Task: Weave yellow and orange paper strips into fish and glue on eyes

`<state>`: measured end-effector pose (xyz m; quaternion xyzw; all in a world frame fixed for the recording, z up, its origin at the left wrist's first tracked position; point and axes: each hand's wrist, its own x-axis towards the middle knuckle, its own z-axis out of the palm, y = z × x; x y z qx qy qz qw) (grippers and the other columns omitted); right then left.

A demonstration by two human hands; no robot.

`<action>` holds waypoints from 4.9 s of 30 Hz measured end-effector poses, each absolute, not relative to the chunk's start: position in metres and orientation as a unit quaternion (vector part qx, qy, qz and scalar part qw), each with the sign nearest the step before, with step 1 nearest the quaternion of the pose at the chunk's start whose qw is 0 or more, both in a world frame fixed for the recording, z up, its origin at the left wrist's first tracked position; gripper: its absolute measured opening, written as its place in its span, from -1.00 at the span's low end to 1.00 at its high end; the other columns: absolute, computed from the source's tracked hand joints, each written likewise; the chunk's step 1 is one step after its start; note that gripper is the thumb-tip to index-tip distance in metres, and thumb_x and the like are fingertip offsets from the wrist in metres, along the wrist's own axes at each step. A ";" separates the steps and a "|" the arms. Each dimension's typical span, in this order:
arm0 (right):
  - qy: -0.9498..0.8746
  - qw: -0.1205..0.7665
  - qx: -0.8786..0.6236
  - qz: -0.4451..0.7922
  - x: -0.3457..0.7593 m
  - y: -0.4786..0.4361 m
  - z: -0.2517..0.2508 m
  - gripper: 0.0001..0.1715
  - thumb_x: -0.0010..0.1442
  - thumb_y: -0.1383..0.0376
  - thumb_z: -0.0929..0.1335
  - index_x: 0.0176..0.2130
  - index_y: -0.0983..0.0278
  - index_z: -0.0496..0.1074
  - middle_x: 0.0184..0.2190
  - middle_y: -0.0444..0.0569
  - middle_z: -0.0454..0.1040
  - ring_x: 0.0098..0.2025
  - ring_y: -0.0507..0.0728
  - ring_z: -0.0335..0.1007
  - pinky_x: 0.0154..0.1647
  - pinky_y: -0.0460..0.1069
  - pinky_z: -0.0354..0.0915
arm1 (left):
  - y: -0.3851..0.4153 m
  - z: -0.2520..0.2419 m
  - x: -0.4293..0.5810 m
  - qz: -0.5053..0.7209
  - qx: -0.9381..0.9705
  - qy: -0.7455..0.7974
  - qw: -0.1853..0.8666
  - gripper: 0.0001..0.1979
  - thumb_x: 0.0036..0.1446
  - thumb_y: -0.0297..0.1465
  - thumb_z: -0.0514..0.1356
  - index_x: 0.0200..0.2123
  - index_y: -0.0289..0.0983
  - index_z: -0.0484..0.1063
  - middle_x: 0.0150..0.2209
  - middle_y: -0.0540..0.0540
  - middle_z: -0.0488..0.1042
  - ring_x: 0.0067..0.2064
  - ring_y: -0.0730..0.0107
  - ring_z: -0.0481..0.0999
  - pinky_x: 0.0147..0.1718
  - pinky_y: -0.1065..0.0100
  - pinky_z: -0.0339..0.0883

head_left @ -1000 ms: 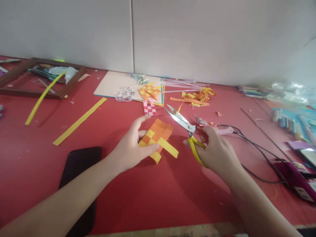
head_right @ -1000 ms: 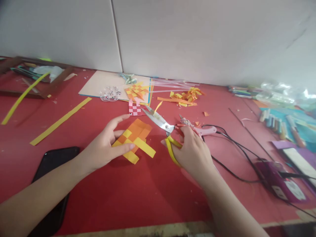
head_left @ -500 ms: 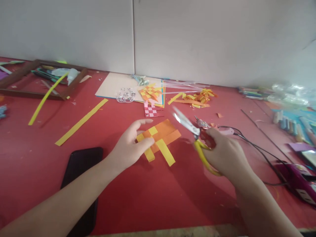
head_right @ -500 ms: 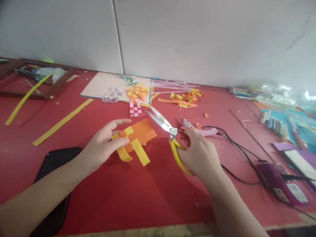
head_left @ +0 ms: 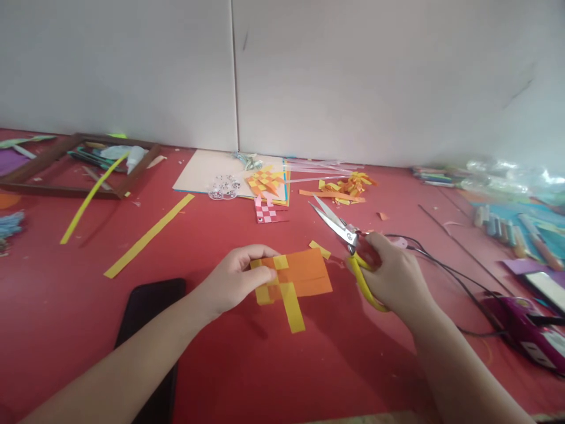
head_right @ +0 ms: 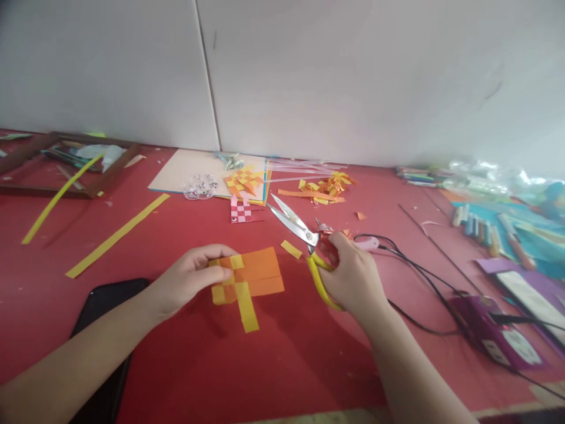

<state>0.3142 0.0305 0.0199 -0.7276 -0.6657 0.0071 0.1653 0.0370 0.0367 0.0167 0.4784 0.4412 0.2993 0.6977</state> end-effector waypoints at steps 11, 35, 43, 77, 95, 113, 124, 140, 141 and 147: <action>-0.682 0.071 -0.727 0.044 0.316 0.029 0.014 -0.49 0.10 -0.13 0.31 -0.59 0.16 0.18 -0.68 -0.11 0.28 -0.65 0.09 0.15 -0.58 -0.04 -0.01 | 0.038 0.016 0.034 0.349 0.447 0.454 0.687 -0.64 0.02 -0.29 0.42 -0.08 -0.17 0.53 -0.47 0.07 0.48 -0.41 0.45 0.49 -0.37 0.41 0.31; -0.619 0.379 -0.526 0.443 0.273 0.000 0.035 -0.53 0.18 -0.06 0.39 -0.08 0.20 0.45 -0.27 0.01 0.61 -0.28 0.15 0.57 -0.37 -0.03 0.47 | 0.033 0.013 0.035 0.320 0.517 0.406 0.682 -0.57 0.29 -0.07 0.17 0.13 -0.12 0.42 -0.17 -0.06 0.58 -0.15 0.26 0.56 -0.22 0.33 0.38; -0.738 0.511 -0.378 0.226 0.272 -0.002 0.028 -0.75 0.13 0.51 0.42 -0.27 0.17 0.56 -0.34 -0.10 0.63 -0.29 0.11 0.59 -0.27 0.01 0.55 | 0.034 0.011 0.036 0.409 0.515 0.349 0.667 -0.52 0.21 -0.01 0.23 0.06 -0.17 0.46 -0.01 -0.16 0.56 0.00 0.19 0.50 -0.11 0.30 0.35; -0.421 0.456 -0.474 0.625 0.263 0.003 0.015 -0.79 0.07 0.12 0.54 -0.34 0.19 0.60 -0.39 -0.11 0.62 -0.38 0.04 0.54 -0.30 -0.06 0.48 | 0.024 0.013 0.041 0.300 0.638 0.418 0.573 -0.66 0.17 -0.29 0.30 -0.02 -0.14 0.31 -0.41 0.08 0.56 -0.36 0.42 0.54 -0.35 0.41 0.36; -0.819 0.388 -0.412 -0.093 0.264 0.005 0.007 -0.84 0.09 0.46 0.40 -0.30 0.22 0.46 -0.12 0.07 0.41 -0.10 0.22 0.45 -0.15 0.14 0.41 | 0.028 0.013 0.046 0.324 0.651 0.435 0.531 -0.83 0.18 -0.28 0.27 -0.23 -0.22 0.61 -0.26 -0.08 0.65 -0.30 0.32 0.59 -0.34 0.37 0.44; -0.874 0.379 -0.303 -0.018 0.257 0.002 0.011 -0.79 0.11 0.49 0.44 -0.30 0.18 0.51 -0.31 -0.11 0.63 -0.20 0.16 0.47 -0.16 0.13 0.46 | 0.027 0.012 0.047 0.320 0.735 0.404 0.440 -0.71 0.18 -0.50 0.13 -0.18 -0.18 0.65 -0.37 -0.04 0.55 -0.38 0.43 0.50 -0.45 0.45 0.33; -0.800 0.442 -0.398 0.074 0.253 -0.002 0.009 -0.75 0.17 0.48 0.39 -0.17 0.19 0.45 -0.31 -0.07 0.62 -0.21 0.12 0.54 -0.20 0.04 0.49 | 0.026 0.010 0.049 0.310 0.687 0.407 0.516 -0.71 0.12 -0.39 0.28 -0.07 -0.24 0.62 -0.31 -0.09 0.55 -0.32 0.38 0.55 -0.36 0.41 0.46; -0.811 0.440 -0.381 0.065 0.251 -0.001 0.016 -0.77 0.15 0.53 0.40 -0.30 0.19 0.45 -0.39 -0.11 0.62 -0.33 0.09 0.53 -0.27 0.04 0.47 | 0.025 0.014 0.046 0.355 0.629 0.415 0.553 -0.77 0.18 -0.27 0.31 -0.11 -0.18 0.64 -0.20 -0.07 0.68 -0.20 0.29 0.64 -0.22 0.36 0.50; -0.811 0.447 -0.371 0.064 0.250 -0.001 0.016 -0.76 0.15 0.54 0.40 -0.30 0.20 0.44 -0.40 -0.11 0.61 -0.34 0.09 0.53 -0.27 0.04 0.47 | 0.026 0.014 0.046 0.356 0.619 0.415 0.564 -0.72 0.17 -0.27 0.32 -0.05 -0.18 0.61 -0.26 -0.06 0.67 -0.25 0.32 0.63 -0.25 0.37 0.50; -0.811 0.458 -0.360 0.052 0.249 -0.003 0.017 -0.74 0.14 0.53 0.42 -0.27 0.17 0.45 -0.42 -0.12 0.60 -0.35 0.10 0.49 -0.29 0.05 0.46 | 0.026 0.017 0.046 0.356 0.582 0.397 0.614 -0.51 0.15 -0.35 0.32 0.17 -0.15 0.43 -0.39 0.01 0.62 -0.37 0.41 0.55 -0.33 0.40 0.43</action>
